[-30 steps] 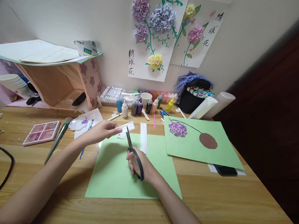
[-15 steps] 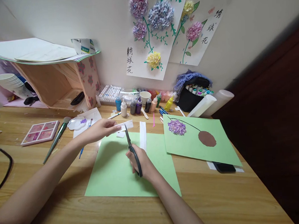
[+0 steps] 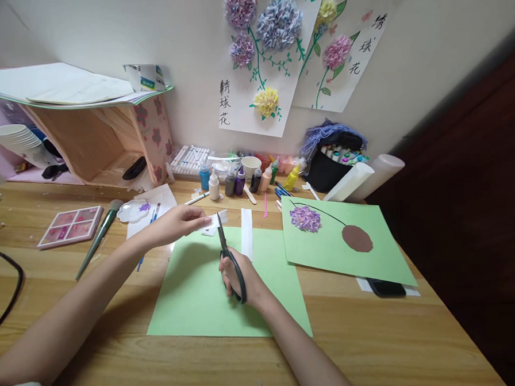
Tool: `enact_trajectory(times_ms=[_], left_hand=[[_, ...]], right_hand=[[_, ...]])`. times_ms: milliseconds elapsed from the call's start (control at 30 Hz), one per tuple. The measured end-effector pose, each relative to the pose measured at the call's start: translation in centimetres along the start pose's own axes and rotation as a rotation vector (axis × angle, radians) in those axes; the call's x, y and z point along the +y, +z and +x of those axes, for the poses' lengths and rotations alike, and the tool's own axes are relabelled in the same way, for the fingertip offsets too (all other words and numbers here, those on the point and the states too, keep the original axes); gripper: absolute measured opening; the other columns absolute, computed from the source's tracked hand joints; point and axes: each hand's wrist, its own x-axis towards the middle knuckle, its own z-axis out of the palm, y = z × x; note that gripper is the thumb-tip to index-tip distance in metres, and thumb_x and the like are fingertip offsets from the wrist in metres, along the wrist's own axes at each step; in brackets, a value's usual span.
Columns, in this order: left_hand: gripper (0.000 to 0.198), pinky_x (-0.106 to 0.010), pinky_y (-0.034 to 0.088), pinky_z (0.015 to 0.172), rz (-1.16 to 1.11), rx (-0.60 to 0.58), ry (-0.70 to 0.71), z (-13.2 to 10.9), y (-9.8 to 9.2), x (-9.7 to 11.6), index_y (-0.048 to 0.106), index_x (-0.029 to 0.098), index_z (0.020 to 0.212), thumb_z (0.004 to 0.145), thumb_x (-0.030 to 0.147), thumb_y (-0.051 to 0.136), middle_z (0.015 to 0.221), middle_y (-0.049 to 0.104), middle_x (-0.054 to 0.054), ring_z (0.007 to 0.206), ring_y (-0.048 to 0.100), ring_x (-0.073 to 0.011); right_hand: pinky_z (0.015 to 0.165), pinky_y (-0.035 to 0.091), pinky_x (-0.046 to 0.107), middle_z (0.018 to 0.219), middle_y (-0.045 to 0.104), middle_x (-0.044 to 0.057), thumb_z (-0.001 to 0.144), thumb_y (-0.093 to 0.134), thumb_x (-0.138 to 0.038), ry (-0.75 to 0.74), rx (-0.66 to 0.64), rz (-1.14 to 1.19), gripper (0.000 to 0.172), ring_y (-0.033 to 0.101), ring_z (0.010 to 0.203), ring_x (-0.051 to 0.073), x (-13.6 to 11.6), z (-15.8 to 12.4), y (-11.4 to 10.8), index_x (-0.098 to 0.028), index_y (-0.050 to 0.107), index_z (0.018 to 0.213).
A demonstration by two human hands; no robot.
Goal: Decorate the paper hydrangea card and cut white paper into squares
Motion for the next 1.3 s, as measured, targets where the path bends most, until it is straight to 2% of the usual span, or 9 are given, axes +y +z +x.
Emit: enact_trajectory(times_ms=[300,567,667,800,900,1067,1300], left_hand=[[0.042,-0.024,0.021,0.047,0.028,0.021,-0.025,0.0,-0.2,0.1,0.042,0.017,0.057,0.080,0.052,0.044,0.054,0.033,0.004,0.050,0.032,-0.0097],[0.040,-0.025,0.022,0.049,0.106,0.043,-0.043,-0.2,-1.2,-0.7,0.039,0.018,0.060,0.081,0.052,0.042,0.057,0.036,0.003,0.053,0.033,-0.0110],[0.040,-0.025,0.022,0.050,0.108,0.066,-0.028,-0.1,-1.4,-0.7,0.038,0.018,0.059,0.081,0.051,0.043,0.057,0.038,0.003,0.053,0.034,-0.0111],[0.039,-0.025,0.023,0.051,0.127,0.144,-0.051,0.1,-1.3,-0.6,0.036,0.018,0.058,0.084,0.047,0.040,0.056,0.038,0.003,0.053,0.036,-0.0114],[0.039,-0.026,0.023,0.051,0.187,0.222,-0.050,0.2,-0.8,-0.7,0.037,0.018,0.058,0.086,0.045,0.039,0.056,0.043,0.002,0.054,0.039,-0.0123],[0.037,-0.026,0.023,0.052,0.256,0.247,-0.043,0.2,0.5,-0.5,0.041,0.018,0.059,0.086,0.043,0.038,0.058,0.048,0.000,0.056,0.043,-0.0138],[0.038,-0.025,0.024,0.053,0.259,0.213,-0.006,0.3,1.6,-0.3,0.041,0.019,0.059,0.087,0.044,0.036,0.059,0.049,0.000,0.058,0.045,-0.0144]], right_hand=[[0.028,0.032,0.018,0.044,0.036,-0.009,0.066,0.035,-0.082,-0.004,0.076,-0.046,0.062,0.035,0.029,0.006,0.7,0.3,0.0,-0.020,0.039,0.072],[0.028,0.029,0.017,0.041,0.036,-0.010,0.069,0.037,-0.079,0.026,0.140,-0.012,0.059,0.037,0.027,0.006,0.7,0.5,0.2,-0.020,0.040,0.070],[0.029,0.029,0.017,0.039,0.037,-0.010,0.065,0.036,-0.082,0.042,0.091,0.053,0.063,0.037,0.027,0.006,0.7,0.4,0.1,-0.020,0.041,0.072],[0.041,0.045,0.024,0.045,0.044,-0.007,0.059,0.015,-0.088,0.111,-0.143,0.263,0.079,0.046,0.034,0.009,1.3,0.2,0.1,-0.018,0.044,0.079],[0.049,0.049,0.028,0.050,0.046,-0.006,0.059,0.016,-0.088,0.079,-0.239,0.308,0.080,0.048,0.038,0.009,1.5,0.0,0.3,-0.017,0.046,0.082],[0.049,0.047,0.026,0.051,0.044,-0.007,0.065,0.022,-0.084,0.035,-0.217,0.262,0.074,0.046,0.040,0.008,0.8,-0.3,0.7,-0.017,0.046,0.083],[0.039,0.042,0.022,0.044,0.040,-0.009,0.061,0.027,-0.087,0.084,-0.119,0.244,0.072,0.040,0.032,0.007,0.4,0.0,0.9,-0.019,0.043,0.077]])
